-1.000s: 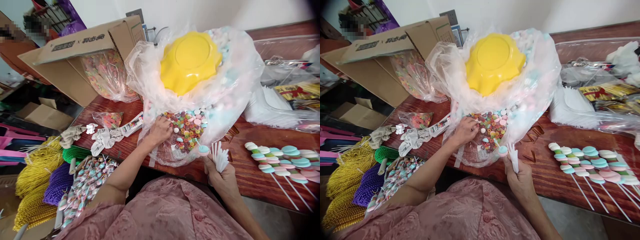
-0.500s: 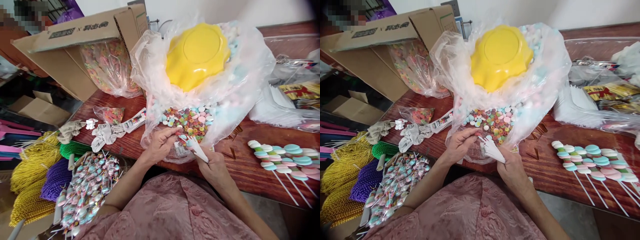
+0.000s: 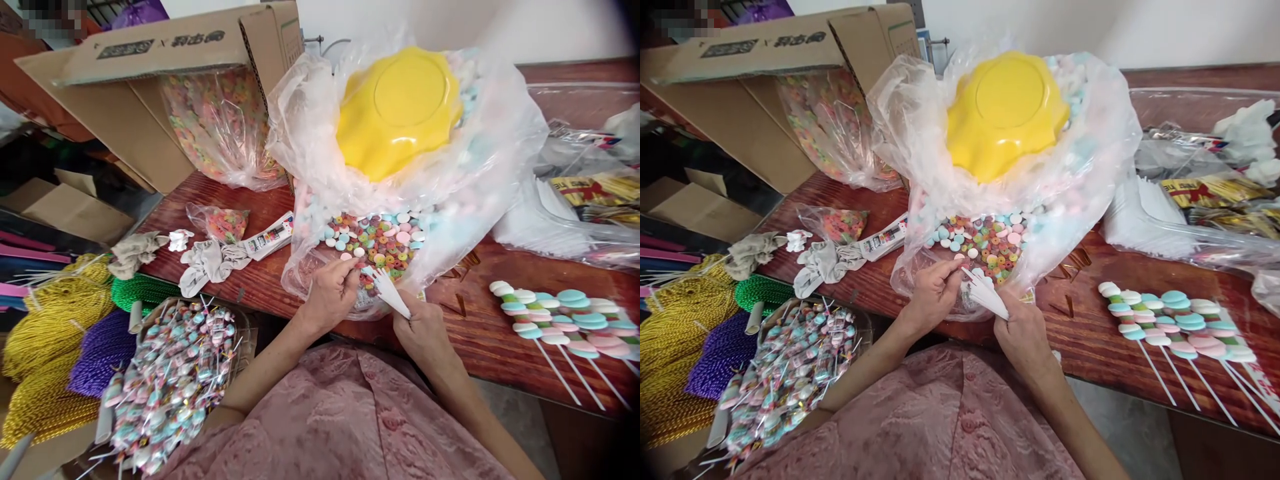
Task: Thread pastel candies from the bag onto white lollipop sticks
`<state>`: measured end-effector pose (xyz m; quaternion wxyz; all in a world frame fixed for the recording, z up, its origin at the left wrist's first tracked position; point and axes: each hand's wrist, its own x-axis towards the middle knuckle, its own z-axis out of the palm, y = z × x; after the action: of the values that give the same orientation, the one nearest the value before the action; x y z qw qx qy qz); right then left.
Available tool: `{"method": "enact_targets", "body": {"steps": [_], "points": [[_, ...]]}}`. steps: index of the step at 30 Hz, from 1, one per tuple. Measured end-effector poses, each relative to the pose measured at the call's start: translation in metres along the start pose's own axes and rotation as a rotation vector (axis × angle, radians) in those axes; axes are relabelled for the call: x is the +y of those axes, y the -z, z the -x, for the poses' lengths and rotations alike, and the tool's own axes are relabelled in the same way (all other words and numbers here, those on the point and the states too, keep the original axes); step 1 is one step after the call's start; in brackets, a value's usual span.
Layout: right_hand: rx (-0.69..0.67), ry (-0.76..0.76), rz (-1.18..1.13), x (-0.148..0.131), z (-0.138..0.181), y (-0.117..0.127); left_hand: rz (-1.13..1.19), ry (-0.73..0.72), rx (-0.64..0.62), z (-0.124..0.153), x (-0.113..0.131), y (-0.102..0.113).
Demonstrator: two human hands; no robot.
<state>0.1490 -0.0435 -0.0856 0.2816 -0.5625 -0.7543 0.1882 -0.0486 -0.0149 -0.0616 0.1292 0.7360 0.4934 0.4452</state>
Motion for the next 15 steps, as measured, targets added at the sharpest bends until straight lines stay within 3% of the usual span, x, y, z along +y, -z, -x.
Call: {"method": "enact_targets", "body": {"steps": [7, 11, 15], "points": [[-0.005, -0.003, -0.125, 0.002, -0.001, -0.004, -0.207, -0.08, -0.109, 0.003, 0.009, -0.002], [0.015, 0.017, -0.24, 0.005, 0.002, -0.003, 0.248, 0.045, -0.088, 0.0, 0.014, 0.0], [-0.021, 0.003, -0.276, 0.007, 0.001, -0.001, 0.758, 0.408, -0.134, -0.007, 0.01, -0.004]]}}
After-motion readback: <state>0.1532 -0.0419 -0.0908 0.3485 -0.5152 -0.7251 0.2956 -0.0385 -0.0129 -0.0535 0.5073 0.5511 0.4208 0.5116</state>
